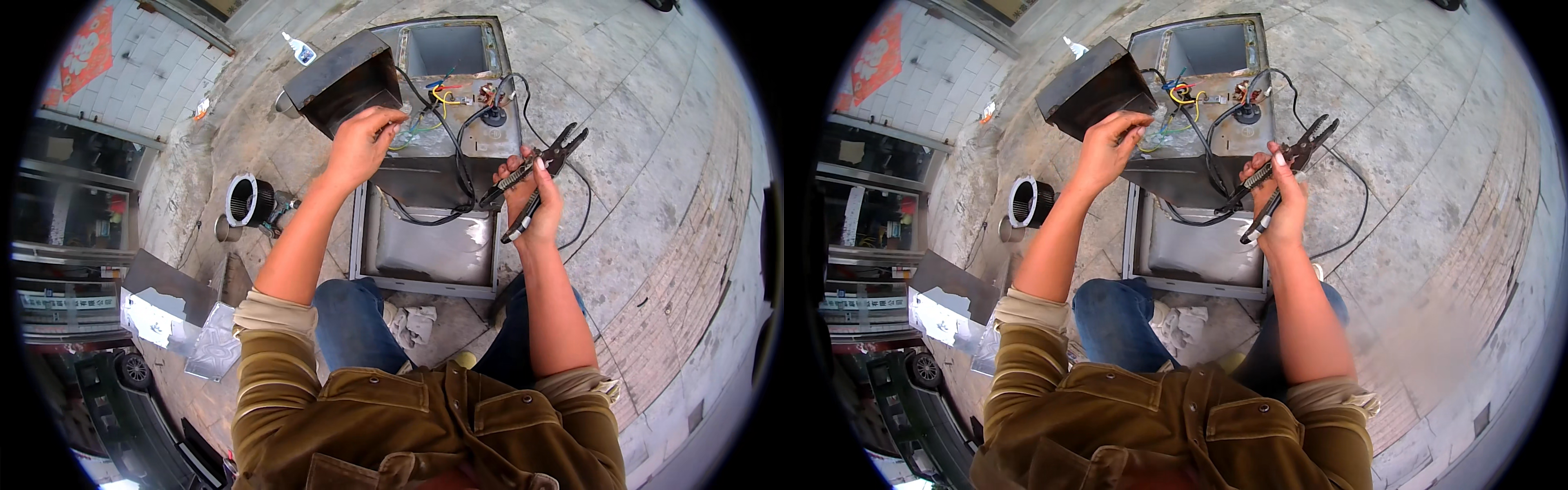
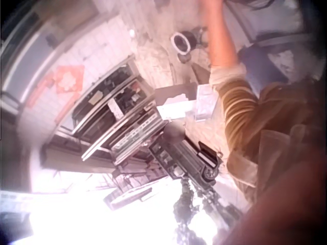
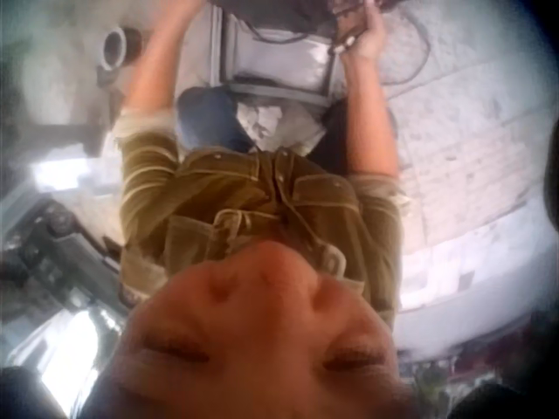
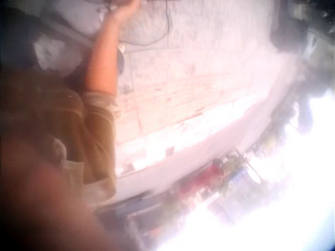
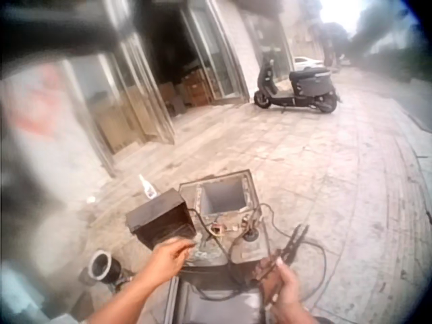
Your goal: The person squats on a paved outdoor surface and works on the internal wiring of a disassembled metal appliance. They use pliers to strip insulation from wires and twist connections together.
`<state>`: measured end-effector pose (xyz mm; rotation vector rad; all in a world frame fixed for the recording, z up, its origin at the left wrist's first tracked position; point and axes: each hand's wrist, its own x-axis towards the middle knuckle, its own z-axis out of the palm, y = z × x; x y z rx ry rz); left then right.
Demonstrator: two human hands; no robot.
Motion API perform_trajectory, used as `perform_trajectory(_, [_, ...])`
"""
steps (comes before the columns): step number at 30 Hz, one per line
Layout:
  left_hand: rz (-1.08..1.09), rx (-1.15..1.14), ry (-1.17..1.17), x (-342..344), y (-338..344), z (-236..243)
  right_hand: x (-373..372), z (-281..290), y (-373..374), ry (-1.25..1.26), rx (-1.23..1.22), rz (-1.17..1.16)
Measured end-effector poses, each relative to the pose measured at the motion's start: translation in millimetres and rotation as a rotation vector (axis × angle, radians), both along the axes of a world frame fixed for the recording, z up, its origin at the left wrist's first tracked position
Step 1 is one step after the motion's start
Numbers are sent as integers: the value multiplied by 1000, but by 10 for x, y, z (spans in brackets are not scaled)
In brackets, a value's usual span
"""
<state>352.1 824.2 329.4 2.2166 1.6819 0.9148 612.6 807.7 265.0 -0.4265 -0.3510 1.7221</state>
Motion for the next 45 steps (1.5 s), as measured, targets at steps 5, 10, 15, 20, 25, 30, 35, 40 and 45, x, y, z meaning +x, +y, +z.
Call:
perform_trajectory(5, [-147, 107, 269, 111, 271, -176, -63, -64, -9, -165, 76, 33])
perform_trajectory(10, [-190, 24, 191, 75, 439, -192, -112, -2, -53, -372, 80, 128])
perform_trajectory(15, [-115, -69, -76, 98, 415, -269, -125, -28, -44, -570, 176, 220])
perform_trajectory(20, [-2, -69, -389, 38, 436, -397, -268, -20, -27, -627, 250, 257])
perform_trajectory(25, [107, -300, -771, 177, 447, -394, -567, 120, 92, -542, 144, 268])
perform_trajectory(30, [90, -360, -718, 192, 462, -354, -814, 185, 371, -322, 116, 451])
perform_trajectory(35, [106, -402, -743, 208, 533, -302, -788, -22, 489, -71, 37, 447])
perform_trajectory(40, [120, -419, -923, 175, 555, -453, -774, 1, 469, -126, 24, 402])
perform_trajectory(45, [106, -355, -856, 235, 506, -436, -684, 31, 428, -262, 43, 374])
